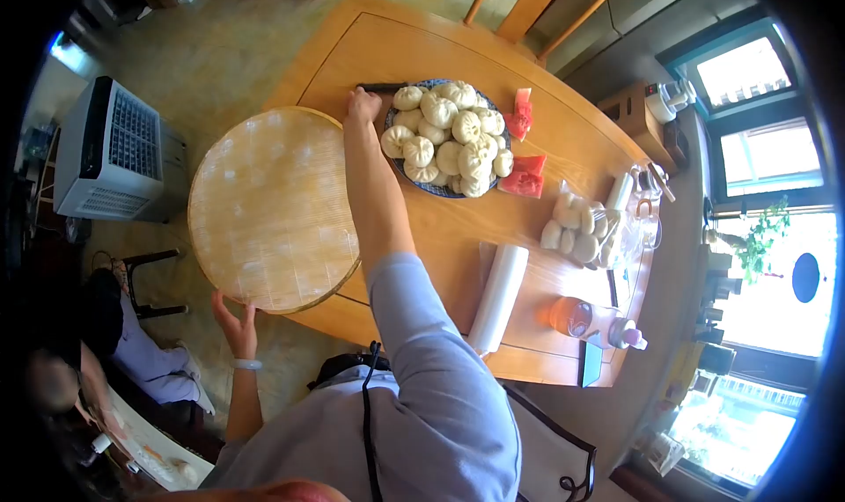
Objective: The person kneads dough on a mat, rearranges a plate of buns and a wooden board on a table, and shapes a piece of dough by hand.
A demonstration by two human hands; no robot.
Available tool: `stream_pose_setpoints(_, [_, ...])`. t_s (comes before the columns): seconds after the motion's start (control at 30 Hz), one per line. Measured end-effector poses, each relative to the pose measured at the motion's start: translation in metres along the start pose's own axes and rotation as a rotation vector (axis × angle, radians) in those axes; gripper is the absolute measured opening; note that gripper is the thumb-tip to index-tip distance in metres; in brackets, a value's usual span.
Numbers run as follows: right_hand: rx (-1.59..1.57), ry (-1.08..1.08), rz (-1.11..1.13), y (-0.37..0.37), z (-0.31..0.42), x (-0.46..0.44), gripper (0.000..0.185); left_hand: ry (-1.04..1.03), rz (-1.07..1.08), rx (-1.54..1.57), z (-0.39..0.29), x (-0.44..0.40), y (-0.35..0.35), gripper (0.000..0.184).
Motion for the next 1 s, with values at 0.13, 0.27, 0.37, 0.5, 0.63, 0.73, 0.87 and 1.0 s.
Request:
stream_pose_setpoints(0.13, [0.083, -0.138, 0.582, 0.028, 0.027, 0.110, 0.008, 0.258, 0.147, 0.463, 0.042, -0.014, -0.018, 0.076])
stream_pose_setpoints(0.27, [0.088, -0.145, 0.013, 0.130, 0.086, 0.197, 0.052, 0.333, 0.184, 0.586, 0.059, -0.021, -0.022, 0.081])
stream_pose_setpoints(0.37, [-0.055, 0.023, 0.002, 0.176, 0.105, 0.170, 0.067, 0.353, 0.189, 0.661, 0.054, -0.024, -0.025, 0.082])
stream_pose_setpoints(0.5, [-0.021, 0.235, 0.076, 0.173, 0.109, 0.154, 0.070, 0.365, 0.206, 0.643, 0.064, -0.025, -0.023, 0.083])
stream_pose_setpoints(0.63, [-0.033, 0.282, 0.057, 0.166, 0.111, 0.149, 0.072, 0.370, 0.211, 0.642, 0.074, -0.028, -0.028, 0.084])
stream_pose_setpoints(0.73, [-0.038, 0.276, 0.101, 0.161, 0.120, 0.132, 0.072, 0.358, 0.187, 0.609, 0.074, -0.027, -0.025, 0.085])
stream_pose_setpoints(0.87, [-0.052, 0.261, 0.120, 0.142, 0.131, 0.093, 0.071, 0.363, 0.218, 0.625, 0.076, -0.030, -0.032, 0.086])
stream_pose_setpoints(1.0, [-0.038, 0.245, 0.057, 0.124, 0.136, 0.077, 0.072, 0.474, 0.206, 0.579, 0.073, -0.026, -0.025, 0.090])
Point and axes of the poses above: each hand's wrist, its own x-axis away from the middle knuckle, its own y-axis out of the back of the hand, z = x × y, the point moved 3 cm from there along -x, towards the middle knuckle, and after that the axes turned 10 degrees about -x, right-handed, at the moved point
